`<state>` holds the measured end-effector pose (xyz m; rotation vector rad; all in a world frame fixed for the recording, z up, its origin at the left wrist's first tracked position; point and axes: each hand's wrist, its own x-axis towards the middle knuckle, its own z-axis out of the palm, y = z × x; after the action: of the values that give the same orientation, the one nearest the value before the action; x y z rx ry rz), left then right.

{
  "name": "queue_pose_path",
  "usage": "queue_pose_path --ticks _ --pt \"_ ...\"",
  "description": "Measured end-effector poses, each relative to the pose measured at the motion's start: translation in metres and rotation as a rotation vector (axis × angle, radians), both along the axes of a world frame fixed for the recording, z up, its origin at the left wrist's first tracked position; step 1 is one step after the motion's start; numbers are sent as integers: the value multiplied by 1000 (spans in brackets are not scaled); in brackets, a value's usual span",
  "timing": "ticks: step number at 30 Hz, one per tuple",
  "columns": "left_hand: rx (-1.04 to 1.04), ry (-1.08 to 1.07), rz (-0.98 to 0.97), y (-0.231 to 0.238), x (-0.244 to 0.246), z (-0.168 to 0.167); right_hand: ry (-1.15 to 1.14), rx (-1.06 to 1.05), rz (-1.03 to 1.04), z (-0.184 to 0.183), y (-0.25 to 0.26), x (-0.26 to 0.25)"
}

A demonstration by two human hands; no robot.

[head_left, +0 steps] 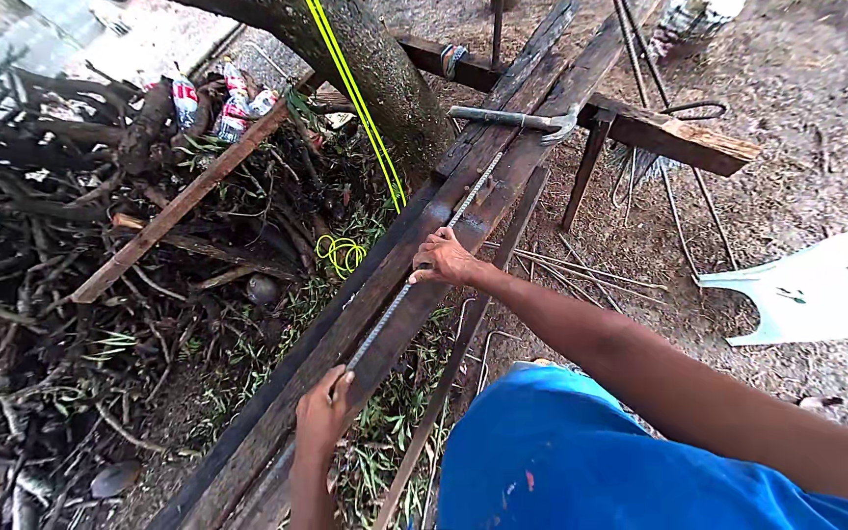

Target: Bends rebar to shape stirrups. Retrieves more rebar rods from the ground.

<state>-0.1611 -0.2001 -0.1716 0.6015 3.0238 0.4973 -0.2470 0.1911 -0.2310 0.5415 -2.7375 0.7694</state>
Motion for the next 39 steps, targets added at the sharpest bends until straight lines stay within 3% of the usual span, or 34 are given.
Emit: queue_pose_path --ticks 12,21,25,27,31,39 --pt "47 -59 -68 -18 -62 -37 -101 -3 10 -28 0 -31" --pt "-35 233 -57 -1 -59 -61 -49 -93 -9 -43 7 -38" --pt "27 11 174 24 -51 -55 10 -44 -20 -37 11 -30" --pt "51 28 230 23 -48 -64 45 4 24 -33 13 -30" --pt "0 -18 279 0 -38 -67 -56 30 46 -31 8 -31" --pt "-9 -96 419 -94 -11 -73 -199 -53 -9 -36 1 -27"
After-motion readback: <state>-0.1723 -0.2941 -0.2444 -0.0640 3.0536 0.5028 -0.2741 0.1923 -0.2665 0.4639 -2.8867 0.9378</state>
